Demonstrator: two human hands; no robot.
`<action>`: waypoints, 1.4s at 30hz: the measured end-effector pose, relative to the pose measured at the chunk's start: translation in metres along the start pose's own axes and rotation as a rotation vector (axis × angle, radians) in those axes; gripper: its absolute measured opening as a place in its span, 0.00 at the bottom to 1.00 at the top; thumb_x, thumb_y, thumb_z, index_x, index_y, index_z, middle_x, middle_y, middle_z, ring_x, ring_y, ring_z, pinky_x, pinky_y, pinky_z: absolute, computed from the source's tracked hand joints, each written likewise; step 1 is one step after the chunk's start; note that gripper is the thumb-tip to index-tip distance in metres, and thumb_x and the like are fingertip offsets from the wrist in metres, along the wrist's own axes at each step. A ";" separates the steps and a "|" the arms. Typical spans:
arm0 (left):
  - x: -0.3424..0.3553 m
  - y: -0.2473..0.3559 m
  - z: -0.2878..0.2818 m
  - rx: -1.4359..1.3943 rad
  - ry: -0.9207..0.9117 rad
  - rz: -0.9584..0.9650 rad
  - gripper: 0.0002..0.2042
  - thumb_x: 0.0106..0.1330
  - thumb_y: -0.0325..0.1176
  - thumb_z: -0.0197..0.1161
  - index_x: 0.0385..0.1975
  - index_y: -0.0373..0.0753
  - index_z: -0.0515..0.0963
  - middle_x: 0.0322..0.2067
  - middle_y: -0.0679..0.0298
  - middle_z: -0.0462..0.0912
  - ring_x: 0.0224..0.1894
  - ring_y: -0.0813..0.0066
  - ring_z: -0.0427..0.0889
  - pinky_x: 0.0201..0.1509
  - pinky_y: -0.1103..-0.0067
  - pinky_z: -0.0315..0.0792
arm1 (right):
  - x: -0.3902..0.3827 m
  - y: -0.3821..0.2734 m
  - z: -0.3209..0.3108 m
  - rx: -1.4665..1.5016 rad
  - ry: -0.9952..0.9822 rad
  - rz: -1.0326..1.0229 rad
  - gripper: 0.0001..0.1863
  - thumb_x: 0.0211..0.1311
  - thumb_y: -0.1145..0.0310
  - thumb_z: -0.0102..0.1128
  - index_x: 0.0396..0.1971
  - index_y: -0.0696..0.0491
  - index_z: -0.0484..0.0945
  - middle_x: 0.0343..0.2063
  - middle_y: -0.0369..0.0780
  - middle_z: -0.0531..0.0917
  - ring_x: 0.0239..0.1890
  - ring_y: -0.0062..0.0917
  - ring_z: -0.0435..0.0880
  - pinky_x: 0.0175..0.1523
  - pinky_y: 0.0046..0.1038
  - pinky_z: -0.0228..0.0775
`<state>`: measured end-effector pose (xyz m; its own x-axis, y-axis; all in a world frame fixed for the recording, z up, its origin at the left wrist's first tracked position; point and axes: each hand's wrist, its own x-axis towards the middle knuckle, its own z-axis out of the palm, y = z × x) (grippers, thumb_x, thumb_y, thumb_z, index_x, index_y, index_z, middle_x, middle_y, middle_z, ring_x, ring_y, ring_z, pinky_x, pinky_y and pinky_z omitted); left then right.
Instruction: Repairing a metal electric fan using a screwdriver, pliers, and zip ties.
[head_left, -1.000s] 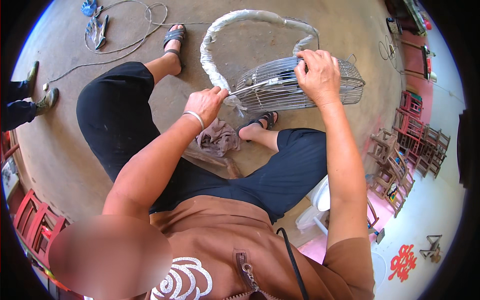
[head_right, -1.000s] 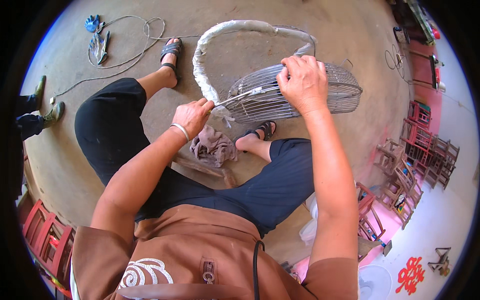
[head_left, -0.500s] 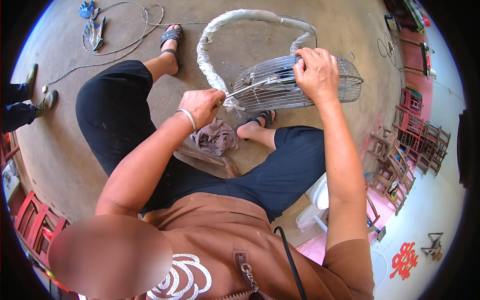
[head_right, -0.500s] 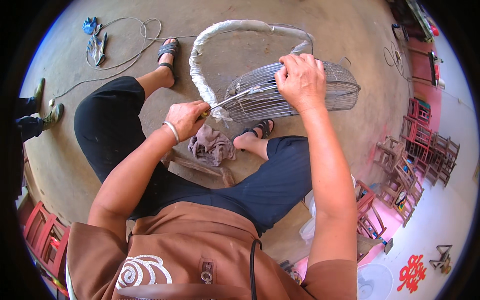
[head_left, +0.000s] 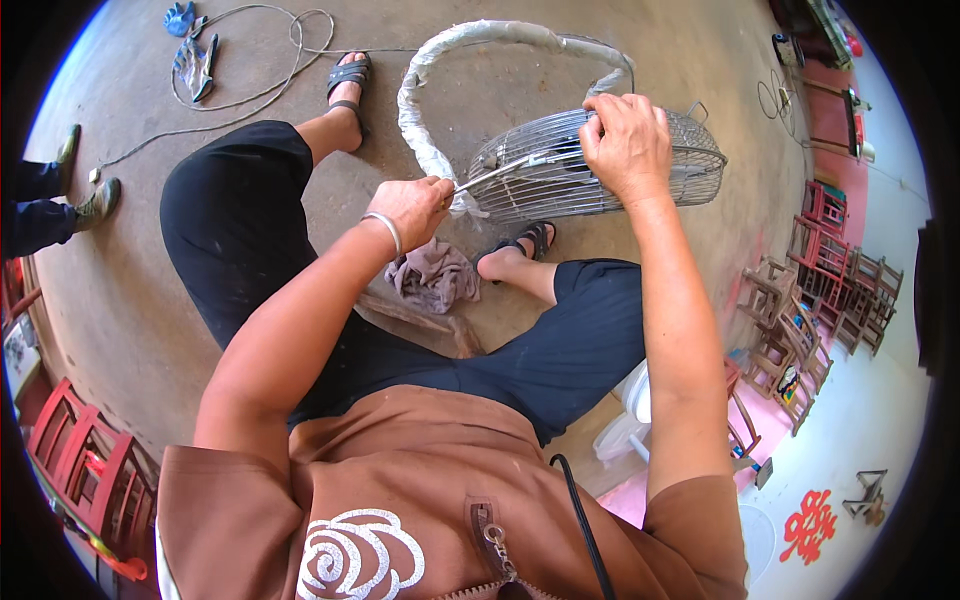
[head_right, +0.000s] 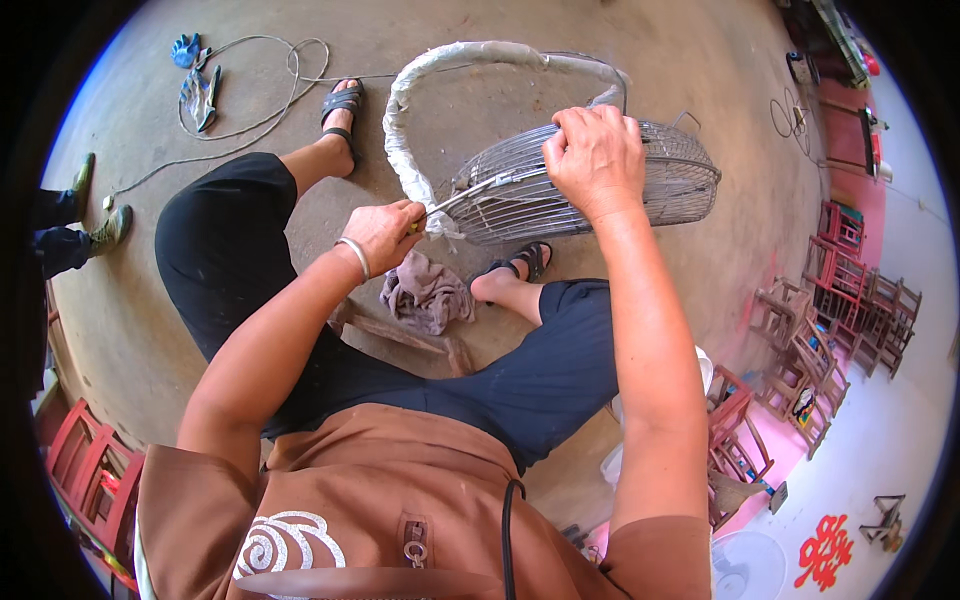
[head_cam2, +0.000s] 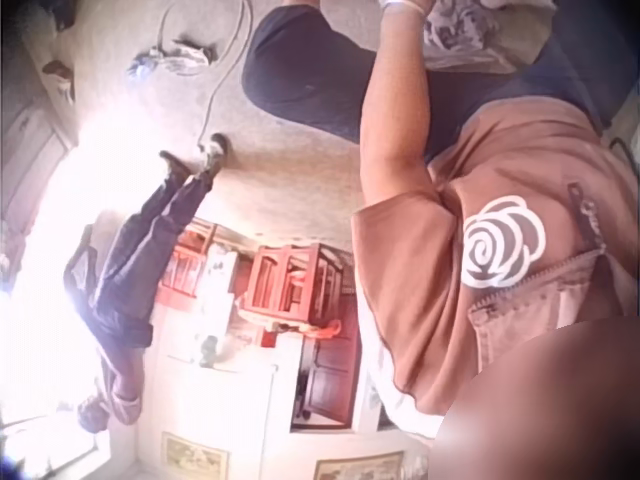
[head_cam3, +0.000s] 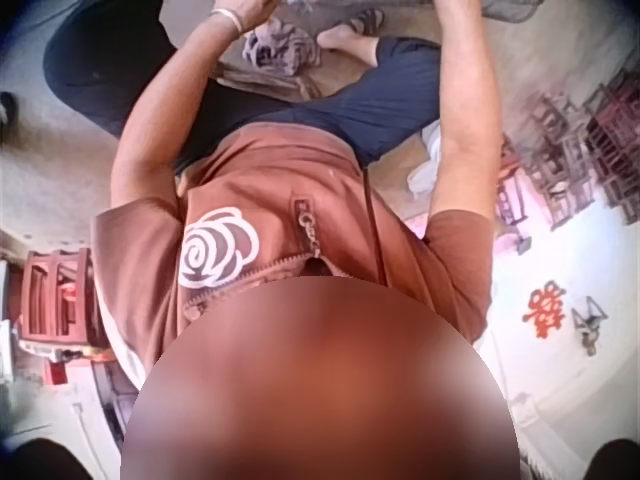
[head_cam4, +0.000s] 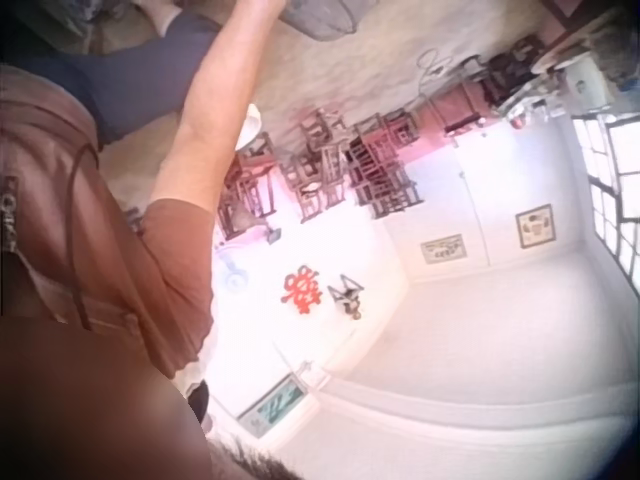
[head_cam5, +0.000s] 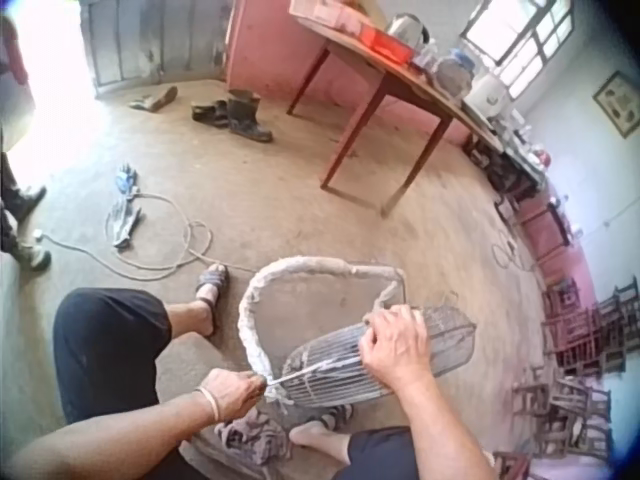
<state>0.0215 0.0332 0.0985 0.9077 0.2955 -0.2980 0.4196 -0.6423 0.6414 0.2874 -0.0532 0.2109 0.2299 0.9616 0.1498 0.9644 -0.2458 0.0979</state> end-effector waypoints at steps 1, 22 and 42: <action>0.002 -0.003 0.005 0.011 0.022 -0.028 0.08 0.62 0.36 0.60 0.36 0.43 0.73 0.36 0.59 0.80 0.38 0.54 0.81 0.39 0.63 0.75 | 0.003 -0.002 0.002 -0.001 0.001 -0.007 0.09 0.53 0.67 0.55 0.32 0.47 0.82 0.32 0.33 0.84 0.42 0.29 0.79 0.49 0.35 0.68; 0.014 -0.003 0.022 -0.049 -0.011 -0.065 0.08 0.65 0.30 0.53 0.43 0.41 0.69 0.40 0.55 0.78 0.41 0.52 0.81 0.42 0.63 0.76 | 0.007 -0.005 0.005 -0.024 0.000 -0.021 0.07 0.50 0.67 0.58 0.30 0.48 0.82 0.32 0.34 0.84 0.42 0.30 0.80 0.48 0.35 0.68; 0.032 0.031 -0.029 0.085 -0.159 -0.090 0.09 0.59 0.28 0.60 0.40 0.41 0.74 0.38 0.56 0.82 0.43 0.56 0.83 0.43 0.65 0.76 | 0.013 -0.019 0.004 -0.006 0.015 -0.044 0.07 0.49 0.67 0.58 0.29 0.49 0.82 0.31 0.34 0.84 0.41 0.29 0.79 0.48 0.34 0.67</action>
<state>0.0635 0.0432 0.1297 0.8521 0.2427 -0.4637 0.4909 -0.6779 0.5473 0.2731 -0.0357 0.2066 0.1853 0.9696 0.1596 0.9726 -0.2041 0.1109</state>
